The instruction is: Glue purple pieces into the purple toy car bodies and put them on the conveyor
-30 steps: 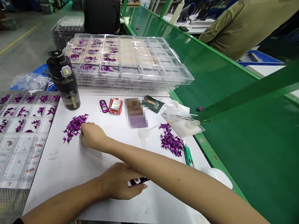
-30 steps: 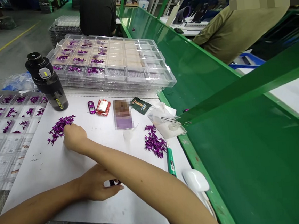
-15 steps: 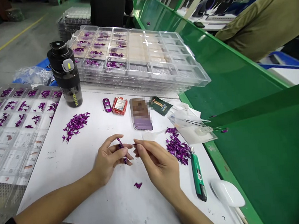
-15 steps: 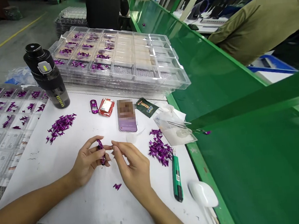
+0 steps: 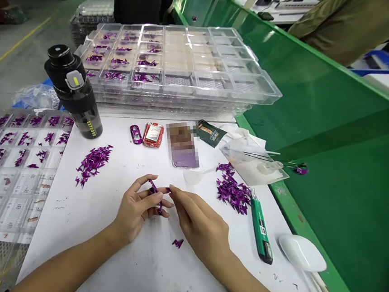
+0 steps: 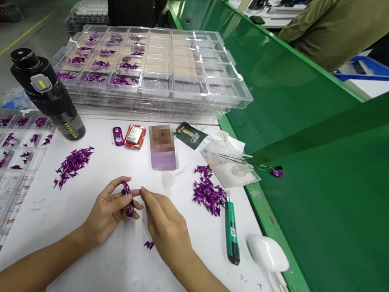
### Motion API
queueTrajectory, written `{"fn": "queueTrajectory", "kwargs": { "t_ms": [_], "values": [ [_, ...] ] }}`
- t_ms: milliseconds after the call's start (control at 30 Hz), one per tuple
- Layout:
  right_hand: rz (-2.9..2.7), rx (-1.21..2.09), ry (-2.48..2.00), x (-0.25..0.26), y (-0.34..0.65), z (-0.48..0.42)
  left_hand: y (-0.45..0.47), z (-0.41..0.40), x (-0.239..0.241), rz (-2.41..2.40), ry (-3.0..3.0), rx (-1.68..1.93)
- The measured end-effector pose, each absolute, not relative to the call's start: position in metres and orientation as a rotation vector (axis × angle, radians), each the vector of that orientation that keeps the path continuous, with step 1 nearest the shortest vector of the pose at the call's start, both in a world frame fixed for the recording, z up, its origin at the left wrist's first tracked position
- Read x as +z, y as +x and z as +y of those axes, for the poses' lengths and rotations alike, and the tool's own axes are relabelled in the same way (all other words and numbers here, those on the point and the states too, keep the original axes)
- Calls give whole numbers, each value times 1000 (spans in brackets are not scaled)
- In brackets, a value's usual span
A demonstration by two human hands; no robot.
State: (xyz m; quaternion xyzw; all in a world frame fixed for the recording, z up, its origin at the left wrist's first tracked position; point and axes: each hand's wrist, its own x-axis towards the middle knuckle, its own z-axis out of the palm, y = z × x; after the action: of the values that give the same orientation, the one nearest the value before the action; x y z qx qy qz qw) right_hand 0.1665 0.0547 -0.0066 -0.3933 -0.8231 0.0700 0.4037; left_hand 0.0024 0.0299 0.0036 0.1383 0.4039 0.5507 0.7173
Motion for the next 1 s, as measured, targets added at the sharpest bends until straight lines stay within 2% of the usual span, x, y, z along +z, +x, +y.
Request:
{"fn": "queueTrajectory", "kwargs": {
  "t_ms": [233,400,567,700,1000],
  "values": [
    [-2135,118,-1113,-12,167,52,4,27,3,913,351,1240],
    [-2088,240,-1168,-5,166,52,7,23,-2,955,527,1266],
    [-1743,711,-1319,7,167,51,9,17,-7,1211,824,1302],
    [-1562,1116,-1267,13,159,46,11,15,-11,1307,956,1292],
    [-1656,934,-1253,9,149,37,12,14,-17,1308,1032,1280]
  ]
}}
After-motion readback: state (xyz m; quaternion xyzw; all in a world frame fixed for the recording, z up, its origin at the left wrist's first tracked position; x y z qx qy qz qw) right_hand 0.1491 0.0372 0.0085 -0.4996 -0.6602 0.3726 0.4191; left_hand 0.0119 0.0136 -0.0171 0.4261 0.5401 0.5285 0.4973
